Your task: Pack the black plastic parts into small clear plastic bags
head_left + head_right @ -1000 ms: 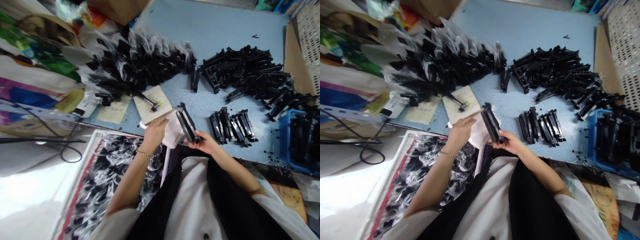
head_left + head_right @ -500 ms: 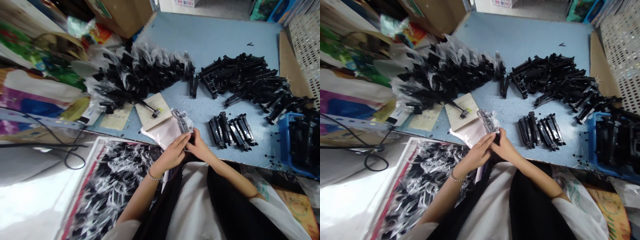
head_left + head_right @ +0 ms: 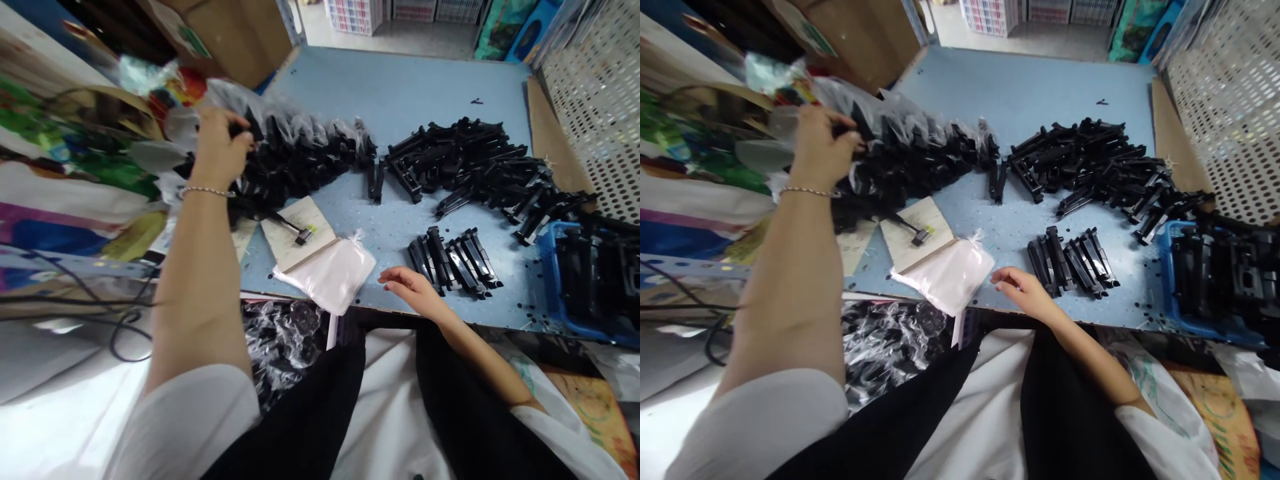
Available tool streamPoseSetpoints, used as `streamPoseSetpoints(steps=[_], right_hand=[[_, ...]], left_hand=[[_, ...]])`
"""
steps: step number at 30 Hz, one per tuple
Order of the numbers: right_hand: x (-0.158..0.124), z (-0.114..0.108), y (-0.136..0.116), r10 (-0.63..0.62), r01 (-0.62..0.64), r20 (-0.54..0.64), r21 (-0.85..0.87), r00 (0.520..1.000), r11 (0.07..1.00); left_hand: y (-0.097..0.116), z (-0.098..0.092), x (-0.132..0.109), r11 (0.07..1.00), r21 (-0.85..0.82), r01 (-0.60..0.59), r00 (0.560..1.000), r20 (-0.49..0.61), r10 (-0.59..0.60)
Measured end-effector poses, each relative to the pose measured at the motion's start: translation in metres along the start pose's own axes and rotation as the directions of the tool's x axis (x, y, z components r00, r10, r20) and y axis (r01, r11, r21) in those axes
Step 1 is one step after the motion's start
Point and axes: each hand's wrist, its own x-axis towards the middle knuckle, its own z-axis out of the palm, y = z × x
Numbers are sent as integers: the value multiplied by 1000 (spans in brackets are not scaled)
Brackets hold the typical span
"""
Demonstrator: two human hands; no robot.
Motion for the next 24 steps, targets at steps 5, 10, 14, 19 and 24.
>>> streamPoseSetpoints(steps=[5,10,14,19,24], right_hand=[[-20,-48,-9,-49,-28,-170,-420,984,907],[-22,-72,-8,-171,-210,-291,-901,941,380],[-27,-66,-3,-246,-159,-209,-965,946,209],[2,-69,-9,-228,172,131,-970,965,172],[60,-83,-12,-98,494,485,-843,869,214]], left_hand=[[-27,7,-22,978,184,98,987,104,-119],[-21,6,-63,979,186,87,992,72,-102],[15,18,-139,991,136,10,999,38,-15],[82,57,-260,989,125,-80,919,393,24],[84,79,-281,960,-97,262,923,315,-220]])
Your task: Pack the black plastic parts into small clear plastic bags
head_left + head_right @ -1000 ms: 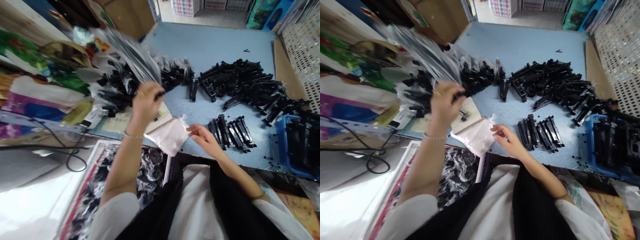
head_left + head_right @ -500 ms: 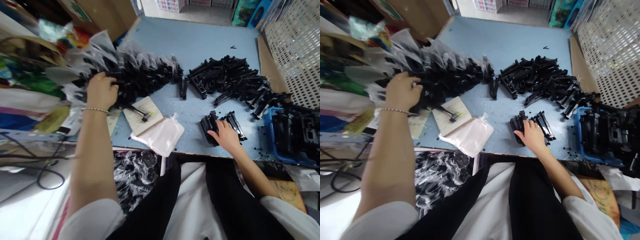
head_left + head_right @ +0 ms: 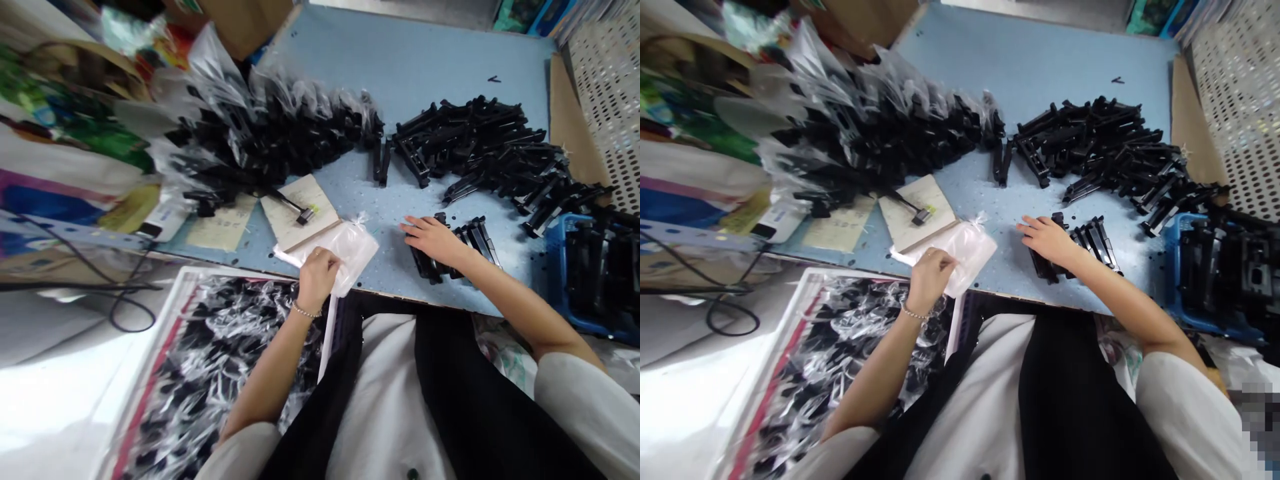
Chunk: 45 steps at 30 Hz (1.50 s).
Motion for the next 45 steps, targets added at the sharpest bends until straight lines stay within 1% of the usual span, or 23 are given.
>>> streamPoseSetpoints(steps=[3,5,6,7,8,10,11,12,13,17,21,24,26,28,29,31,33,34,36,38,41,43,45], right_hand=[[6,-10,9,25,-26,9,125,1000,992],[1,-16,4,160,-142,-36,299,986,944],[-2,-16,-2,232,-191,-41,436,972,879],[-5,-14,-11,285,-220,-16,599,958,770],[-7,-10,-22,305,-228,41,760,951,609],[-6,7,-50,233,-228,185,958,955,175],[-4,18,-64,169,-240,242,970,955,-33],[0,30,-78,133,-254,281,949,950,-186],[3,42,-90,129,-272,318,919,939,-285],[11,75,-115,183,-363,468,833,865,-417],[13,82,-118,107,-355,484,758,869,-547],[17,84,-118,157,-262,461,717,873,-645],[20,87,-117,248,-176,416,750,875,-638],[21,87,-117,387,-98,341,844,857,-527],[21,86,-116,467,-76,287,904,836,-420],[21,80,-113,606,-95,153,987,781,-126],[21,70,-106,657,-147,20,980,753,138],[22,64,-101,651,-149,-28,965,759,216],[24,49,-89,601,-79,-102,961,792,266],[24,34,-78,573,40,-171,971,802,234],[16,18,-69,610,113,-203,977,766,182],[4,15,-71,635,79,-169,983,754,168],[-11,17,-76,644,17,-119,987,755,162]], left_hand=[[-14,-8,17,945,-254,206,978,67,-195],[-20,-13,24,910,-303,281,958,138,-250],[-21,-13,26,905,-306,296,954,149,-261],[-22,-13,26,904,-311,295,955,136,-265],[-22,-11,27,906,-319,279,960,107,-258],[-21,-8,26,927,-315,202,979,45,-198],[-20,-7,26,946,-287,148,989,20,-149],[-21,-6,26,967,-241,86,996,0,-88],[-21,-7,26,984,-179,16,1000,-12,-18],[-25,-14,26,969,48,-243,968,-52,245],[-8,-20,10,906,106,-410,909,-35,415],[20,-19,-16,838,42,-544,839,-1,544],[38,-16,-34,801,-67,-595,802,6,597],[50,-10,-43,811,-181,-556,827,-22,562],[55,-7,-45,827,-221,-517,852,-35,523],[60,1,-40,846,-235,-478,874,-33,485],[64,8,-28,823,-186,-537,839,-15,544],[67,10,-20,799,-153,-582,809,-12,588],[73,11,2,752,-88,-653,757,-24,653],[82,3,38,728,-19,-686,728,-46,684],[92,-21,128,729,61,-681,721,-112,683],[94,-41,203,775,92,-625,761,-148,631],[90,-57,271,859,113,-499,842,-170,511]])
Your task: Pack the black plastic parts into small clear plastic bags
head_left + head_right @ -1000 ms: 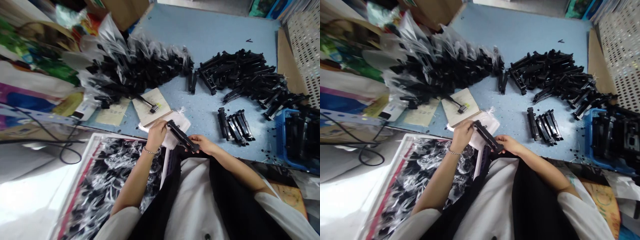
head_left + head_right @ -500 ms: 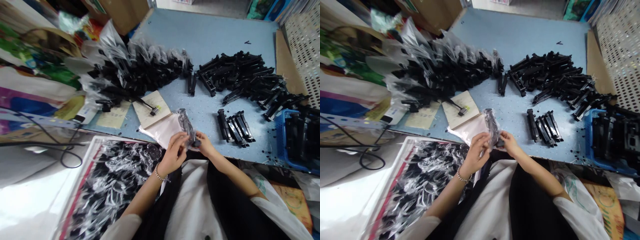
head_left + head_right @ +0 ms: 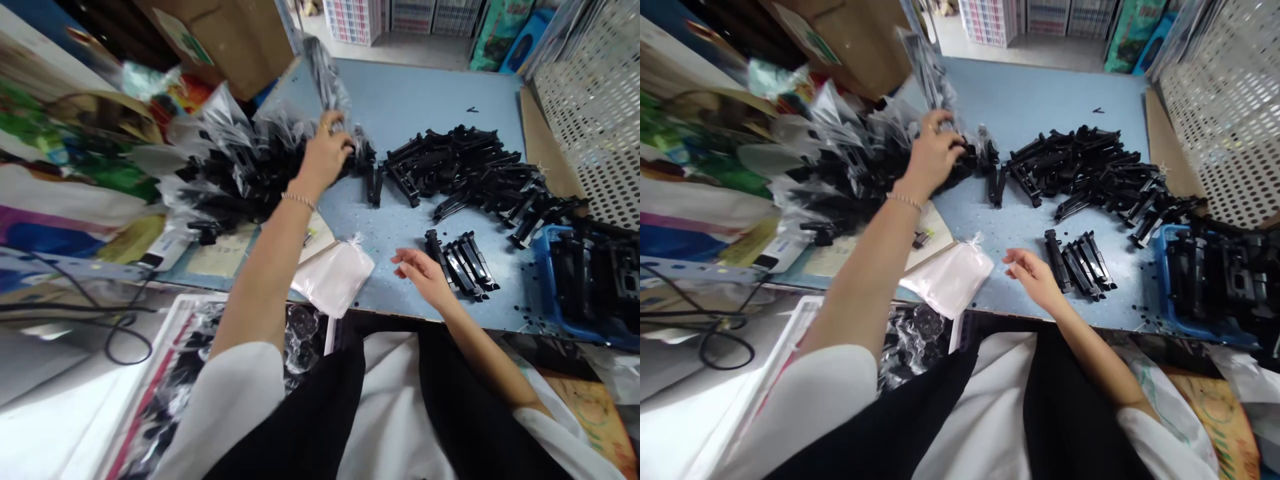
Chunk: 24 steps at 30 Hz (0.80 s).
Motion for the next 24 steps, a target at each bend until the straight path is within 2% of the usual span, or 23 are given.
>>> streamPoseSetpoints(steps=[2,5,8,9,10,12,14,15,17,19,20,21,22,23,24], right_hand=[[-15,-10,4,42,-43,-16,-51,999,998],[-30,-35,6,53,-67,-82,-175,995,982],[-35,-65,-3,9,-68,-140,-423,990,904],[-34,-73,-8,-1,-87,-159,-549,987,831],[-34,-79,-13,4,-126,-177,-682,984,721],[-33,-80,-20,70,-226,-216,-884,974,408],[-33,-73,-22,161,-268,-247,-956,955,121],[-34,-68,-20,198,-266,-255,-963,947,35],[-35,-62,-15,241,-259,-259,-965,935,-32],[-34,-63,-8,254,-283,-273,-959,928,5],[-33,-66,-5,260,-296,-267,-952,928,77],[-32,-69,-2,266,-303,-246,-933,932,196],[-31,-70,1,275,-304,-212,-883,938,358],[-29,-71,4,290,-301,-162,-787,943,539],[-29,-68,7,306,-295,-98,-645,947,705]], left_hand=[[-31,2,39,984,81,161,983,73,-167],[-54,7,61,936,233,262,935,177,-306],[-50,7,59,928,294,230,918,249,-307],[-43,4,55,931,295,215,921,256,-294],[-33,0,47,935,299,192,928,255,-272],[-6,-12,19,930,347,119,946,245,-212],[27,-23,-30,897,440,49,943,277,-187],[44,-27,-62,870,489,64,909,330,-253],[75,-28,-133,849,520,89,819,447,-359],[94,-20,-199,873,481,80,770,526,-361],[98,-15,-225,888,446,110,778,518,-356],[98,-9,-244,905,394,159,799,487,-353],[95,-4,-257,915,330,234,818,442,-369],[88,0,-264,908,253,334,826,385,-412],[80,2,-267,880,160,447,812,339,-474]])
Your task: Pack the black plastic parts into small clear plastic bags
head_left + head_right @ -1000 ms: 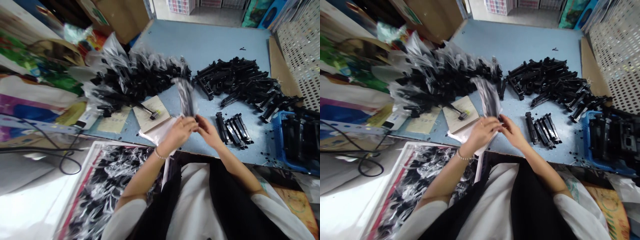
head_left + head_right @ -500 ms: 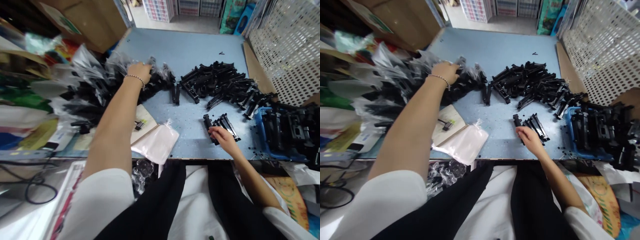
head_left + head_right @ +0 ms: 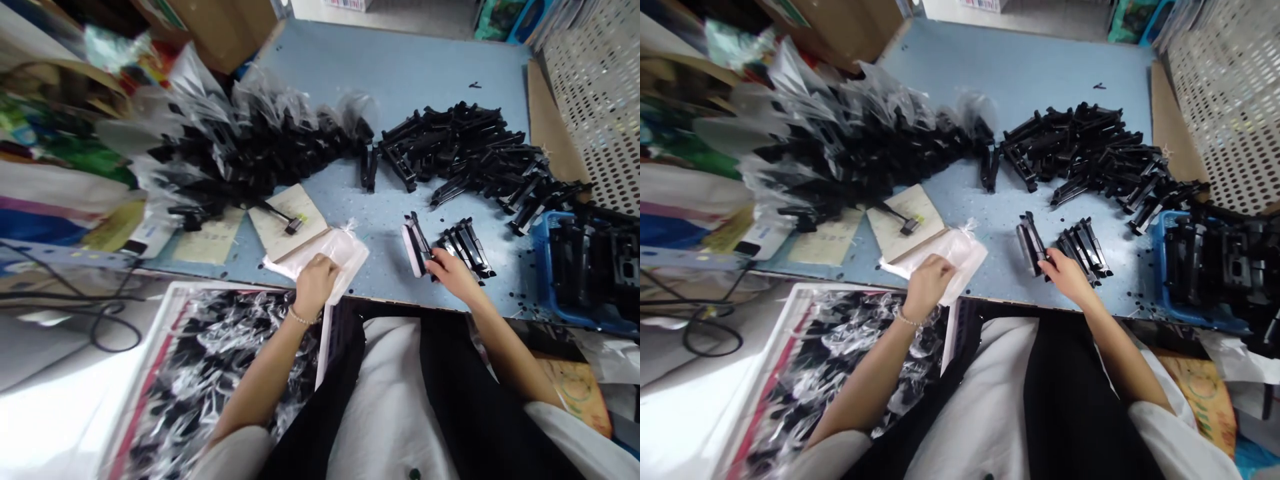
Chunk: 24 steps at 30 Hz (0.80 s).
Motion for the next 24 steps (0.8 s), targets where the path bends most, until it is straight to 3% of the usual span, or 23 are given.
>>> streamPoseSetpoints(steps=[3,5,7,10,12,14,17,21,22,24], right_hand=[[-1,22,-11,-102,-12,189,523,977,852],[-3,45,-24,-178,-103,315,703,932,704],[-5,69,-39,-258,-225,432,790,864,570],[-1,103,-53,-304,-379,568,778,765,501],[5,119,-57,-261,-424,610,742,748,520],[11,129,-56,-232,-447,620,732,749,514],[20,135,-53,-232,-490,609,767,758,414],[23,133,-49,-149,-413,465,866,873,284],[22,131,-49,-124,-356,404,887,906,294],[19,124,-49,-93,-195,252,895,963,402]], left_hand=[[-21,-5,19,881,-413,231,973,78,-218],[-30,-11,29,740,-591,321,947,201,-251],[-35,-16,32,677,-651,343,939,242,-244],[-39,-19,31,806,-553,210,976,70,-207],[-39,-21,26,934,-358,11,993,-109,-53],[-37,-24,18,970,-139,-201,966,-195,173],[-24,-27,-5,900,39,-433,877,-212,431],[5,-23,-47,718,23,-695,692,-249,678],[12,-20,-54,701,-15,-713,682,-248,688],[22,-14,-62,759,-80,-646,753,-229,617]])
